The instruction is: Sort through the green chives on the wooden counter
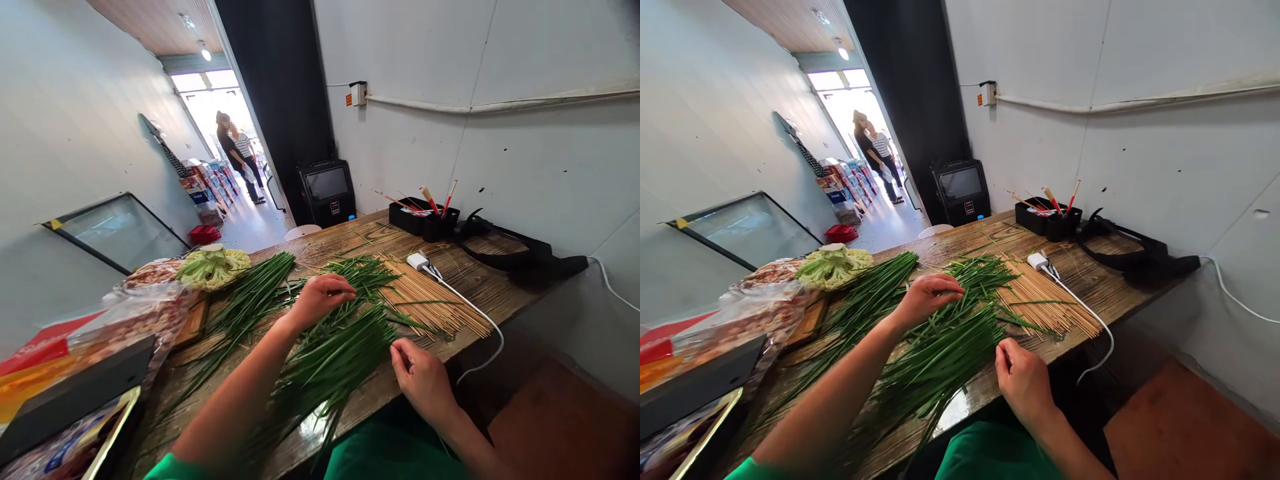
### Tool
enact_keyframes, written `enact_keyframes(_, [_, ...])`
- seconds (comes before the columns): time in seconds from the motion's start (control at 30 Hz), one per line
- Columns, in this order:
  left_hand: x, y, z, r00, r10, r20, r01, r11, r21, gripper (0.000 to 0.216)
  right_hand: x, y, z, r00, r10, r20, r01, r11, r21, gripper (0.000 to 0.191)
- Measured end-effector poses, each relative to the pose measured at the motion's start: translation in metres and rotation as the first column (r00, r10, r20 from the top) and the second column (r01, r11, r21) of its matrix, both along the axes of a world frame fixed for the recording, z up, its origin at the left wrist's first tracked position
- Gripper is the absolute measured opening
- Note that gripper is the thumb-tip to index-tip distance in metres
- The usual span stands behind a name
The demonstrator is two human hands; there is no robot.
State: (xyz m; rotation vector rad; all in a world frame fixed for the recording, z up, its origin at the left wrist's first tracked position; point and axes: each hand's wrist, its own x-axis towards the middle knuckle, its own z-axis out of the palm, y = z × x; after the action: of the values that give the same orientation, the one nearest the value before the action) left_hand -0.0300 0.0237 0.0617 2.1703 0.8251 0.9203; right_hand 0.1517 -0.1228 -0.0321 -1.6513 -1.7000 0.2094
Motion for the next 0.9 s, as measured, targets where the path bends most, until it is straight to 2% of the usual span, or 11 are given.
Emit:
enact_keyframes(0.07, [-0.004,-0.007,0.012,0.993,0.097,0.071,-0.11,0.972,0.208,0.017,0.0,0.0,0.001,1.0,0.001,-0.007,-0.001,1.0,-0.006,0.027])
enact_keyframes(0.17, [-0.022,-0.019,0.039,0.951,0.266,0.159,-0.308,0.874,0.376,0.018,0.001,0.0,0.001,1.0,0.009,-0.019,-0.009,1.0,-0.004,0.027])
enact_keyframes(0.23, [-0.034,-0.026,0.053,0.936,0.35,0.04,-0.328,0.824,0.462,0.02,0.001,0.0,0.0,0.999,0.023,-0.033,-0.022,1.0,0.014,0.027])
enact_keyframes(0.3, [-0.038,-0.029,0.056,0.913,0.382,-0.146,-0.271,0.833,0.483,0.022,0.001,-0.001,-0.001,0.997,0.041,-0.062,-0.039,0.998,0.041,0.026])
enact_keyframes(0.4, [-0.025,-0.025,0.036,0.874,0.345,-0.341,-0.222,0.91,0.351,0.025,0.0,-0.002,-0.004,0.992,0.058,-0.112,-0.047,0.994,0.102,0.024])
enact_keyframes(0.47, [-0.007,-0.021,0.014,0.877,0.277,-0.393,-0.223,0.958,0.178,0.027,0.0,-0.003,-0.004,0.99,0.059,-0.126,-0.041,0.99,0.136,0.023])
enact_keyframes(0.53, [0.011,-0.019,-0.007,0.905,0.182,-0.384,-0.193,0.981,0.009,0.03,0.0,-0.003,-0.003,0.99,0.057,-0.127,-0.037,0.988,0.149,0.023])
enact_keyframes(0.6, [0.025,-0.02,-0.02,0.94,0.13,-0.316,-0.179,0.975,-0.132,0.033,-0.001,-0.002,-0.001,0.991,0.051,-0.124,-0.033,0.989,0.141,0.024])
enact_keyframes(0.67, [0.032,-0.022,-0.025,0.962,0.137,-0.236,-0.192,0.955,-0.225,0.035,-0.001,-0.002,0.001,0.992,0.041,-0.122,-0.026,0.992,0.126,0.024])
enact_keyframes(0.9, [0.023,-0.015,-0.03,0.97,0.238,-0.044,-0.238,0.907,-0.348,0.036,-0.001,-0.003,0.0,0.991,0.029,-0.131,-0.015,0.995,0.102,0.025])
